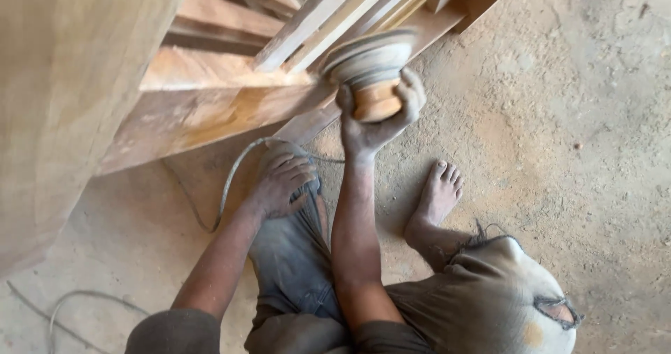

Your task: The person kneels on a dirt floor and sands a slatted wooden bench with a handheld orbital sander, working along the armrest, top rail, and slats, repositioning around the bench to sand different sections.

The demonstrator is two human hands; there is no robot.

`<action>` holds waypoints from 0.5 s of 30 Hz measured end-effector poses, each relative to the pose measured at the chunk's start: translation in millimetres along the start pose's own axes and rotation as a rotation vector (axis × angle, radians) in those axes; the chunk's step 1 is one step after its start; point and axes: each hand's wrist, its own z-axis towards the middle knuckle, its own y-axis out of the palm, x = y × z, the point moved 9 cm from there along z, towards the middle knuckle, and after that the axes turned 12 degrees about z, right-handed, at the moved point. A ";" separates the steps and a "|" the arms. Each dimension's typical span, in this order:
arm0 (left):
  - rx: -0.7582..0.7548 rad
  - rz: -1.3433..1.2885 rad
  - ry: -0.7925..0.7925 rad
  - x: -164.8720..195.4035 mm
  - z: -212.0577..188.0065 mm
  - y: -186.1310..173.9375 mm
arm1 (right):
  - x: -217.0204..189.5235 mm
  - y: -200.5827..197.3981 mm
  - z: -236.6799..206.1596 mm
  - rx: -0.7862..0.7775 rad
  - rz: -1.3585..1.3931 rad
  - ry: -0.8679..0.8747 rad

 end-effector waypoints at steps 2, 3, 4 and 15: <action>0.012 -0.010 -0.006 -0.5 -0.5 -1.0 | 1.1 3.3 -2.1 -0.028 -0.011 0.038; 0.011 -0.004 0.002 0.9 -1.0 -0.6 | 0.9 4.2 -2.9 -0.042 -0.020 0.051; 0.016 0.007 0.011 1.3 -0.8 -1.0 | 1.3 4.4 -4.3 -0.047 -0.005 0.064; 0.022 0.012 -0.004 2.7 2.3 -11.5 | -8.8 9.9 3.7 -0.092 0.067 0.042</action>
